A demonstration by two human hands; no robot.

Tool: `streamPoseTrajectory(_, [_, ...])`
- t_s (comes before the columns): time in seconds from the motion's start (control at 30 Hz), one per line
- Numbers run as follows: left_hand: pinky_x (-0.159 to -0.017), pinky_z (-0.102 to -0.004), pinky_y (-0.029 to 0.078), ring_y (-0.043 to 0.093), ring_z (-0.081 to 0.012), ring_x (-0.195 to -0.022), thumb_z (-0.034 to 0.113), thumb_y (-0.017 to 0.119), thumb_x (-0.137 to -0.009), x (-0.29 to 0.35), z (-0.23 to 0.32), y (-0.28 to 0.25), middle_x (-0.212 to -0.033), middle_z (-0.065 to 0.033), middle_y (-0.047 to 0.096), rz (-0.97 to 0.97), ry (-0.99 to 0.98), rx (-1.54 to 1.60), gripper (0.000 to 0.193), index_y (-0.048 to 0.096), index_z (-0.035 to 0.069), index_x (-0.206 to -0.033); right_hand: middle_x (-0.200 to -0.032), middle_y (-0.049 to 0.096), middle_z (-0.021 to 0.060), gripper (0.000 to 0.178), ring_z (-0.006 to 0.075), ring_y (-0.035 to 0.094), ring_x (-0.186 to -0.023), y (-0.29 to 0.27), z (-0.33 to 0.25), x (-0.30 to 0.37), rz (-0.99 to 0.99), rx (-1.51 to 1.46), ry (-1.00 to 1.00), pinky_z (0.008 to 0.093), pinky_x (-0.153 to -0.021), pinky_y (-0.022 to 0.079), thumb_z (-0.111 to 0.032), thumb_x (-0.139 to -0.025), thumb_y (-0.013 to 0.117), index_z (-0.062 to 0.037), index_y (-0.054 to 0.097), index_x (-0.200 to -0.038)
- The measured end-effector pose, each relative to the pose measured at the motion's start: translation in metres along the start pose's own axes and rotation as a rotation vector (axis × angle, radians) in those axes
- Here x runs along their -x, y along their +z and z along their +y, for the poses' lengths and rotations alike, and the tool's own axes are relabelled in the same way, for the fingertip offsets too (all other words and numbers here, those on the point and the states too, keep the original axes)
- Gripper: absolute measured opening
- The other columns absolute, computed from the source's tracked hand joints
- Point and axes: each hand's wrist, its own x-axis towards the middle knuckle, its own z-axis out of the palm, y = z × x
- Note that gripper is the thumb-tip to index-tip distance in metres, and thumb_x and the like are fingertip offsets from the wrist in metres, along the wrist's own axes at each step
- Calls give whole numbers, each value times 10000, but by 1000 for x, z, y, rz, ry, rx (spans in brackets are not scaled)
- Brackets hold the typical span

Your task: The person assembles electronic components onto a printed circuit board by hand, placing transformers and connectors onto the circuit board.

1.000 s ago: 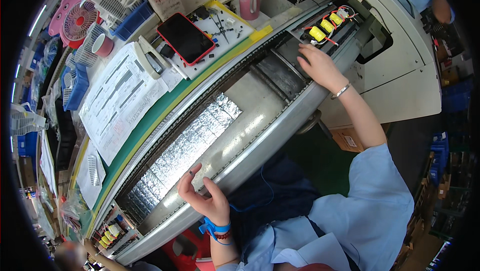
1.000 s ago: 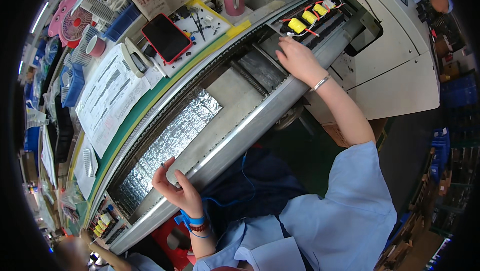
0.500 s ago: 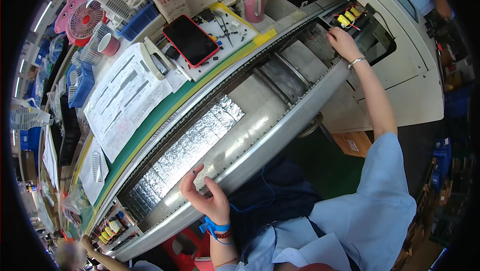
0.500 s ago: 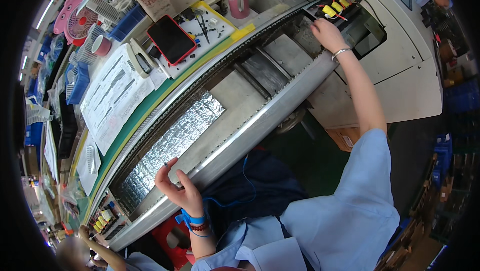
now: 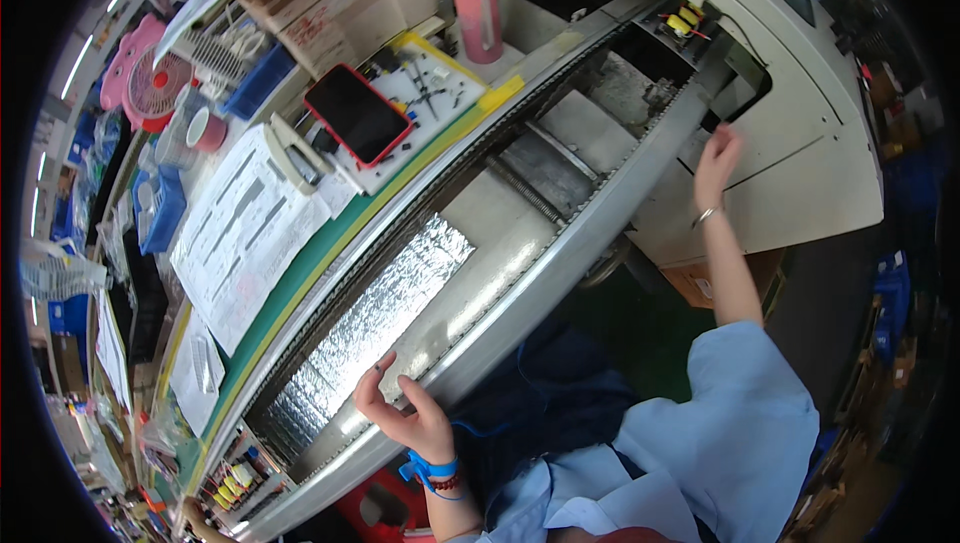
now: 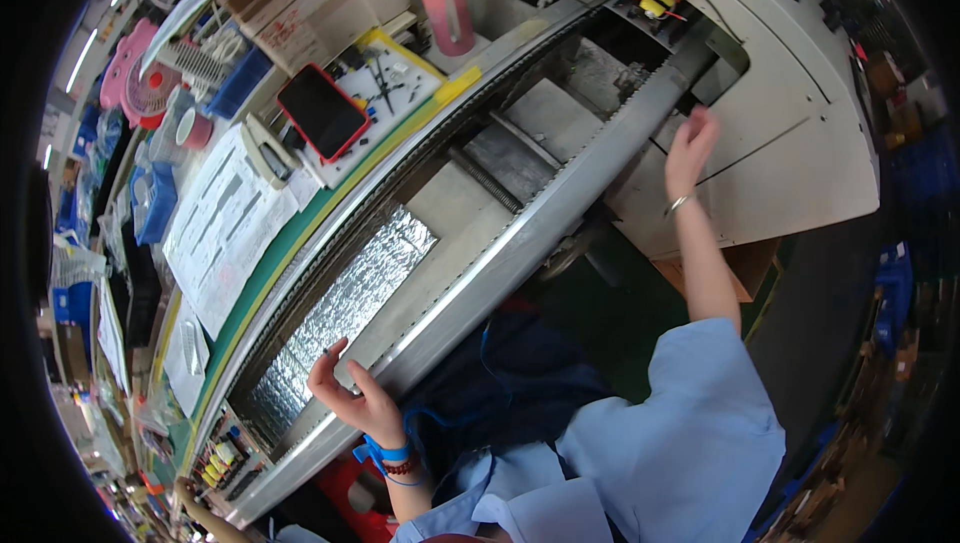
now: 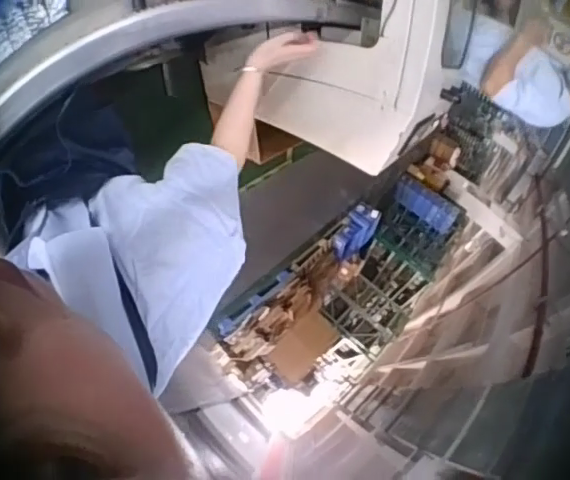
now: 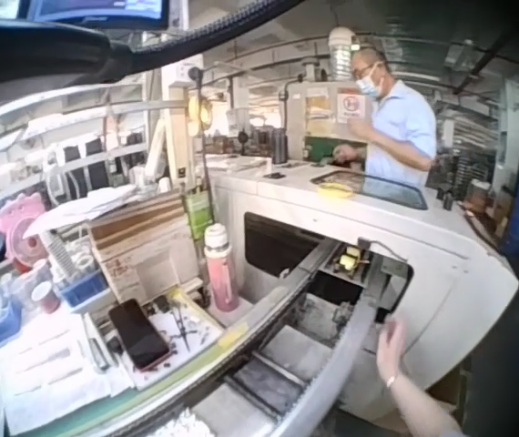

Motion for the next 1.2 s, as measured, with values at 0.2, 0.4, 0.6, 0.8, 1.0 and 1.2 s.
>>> streamPoseTrajectory(0.2, [-898, -363, 347, 476, -250, -978, 31, 488, -833, -6, 1, -1, -1035, -156, 498, -138, -34, -132, 269, 420, -21, -1088, -984, 491, 132, 258, 215, 509, -796, -45, 22, 62, -189, -59, 129, 307, -732, 429, 5, -798, 466, -17, 459, -1055])
streamPoseTrajectory(0.4, [-840, -343, 370, 492, -237, -911, -3, 505, -782, -4, 1, 1, -969, -122, 498, -202, 89, -312, 279, 441, -2, -1053, -849, 573, 156, 182, 282, 575, -785, -21, 71, 110, -589, -175, 342, 351, -694, 458, -118, -824, 501, -31, 481, -983])
streamPoseTrajectory(0.6, [-775, -349, 433, 531, -278, -921, 114, 553, -801, -5, 35, 7, -970, -159, 566, -157, 98, -442, 259, 522, 21, -1041, -928, 563, 271, 287, 422, 547, -867, 84, 75, 194, -615, -184, 549, 459, -731, 451, -196, -837, 467, 4, 416, -1037])
streamPoseTrajectory(0.8, [-810, -337, 423, 518, -231, -908, 76, 542, -824, -4, 24, -7, -979, -141, 542, -131, 86, -353, 232, 500, 13, -1043, -942, 548, 260, 313, 420, 534, -862, 73, 43, 213, -406, -233, 593, 458, -742, 437, -166, -769, 543, 3, 425, -1004])
streamPoseTrajectory(1.0, [-851, -344, 374, 491, -241, -913, -13, 505, -765, 26, 13, -30, -980, -126, 502, -8, 82, -359, 292, 453, -1, -1052, -952, 558, 212, 256, 375, 535, -911, 85, 37, 236, -517, -219, 669, 420, -757, 435, -137, -737, 579, -19, 490, -947])
streamPoseTrajectory(1.2, [-830, -346, 416, 533, -285, -942, 54, 582, -760, 34, 3, -35, -998, -168, 544, 125, -40, -399, 305, 499, -16, -1045, -670, 538, 6, 167, 138, 539, -597, 105, 127, 217, -871, -850, 1088, 288, -507, 457, -259, -881, 490, -118, 572, -847])
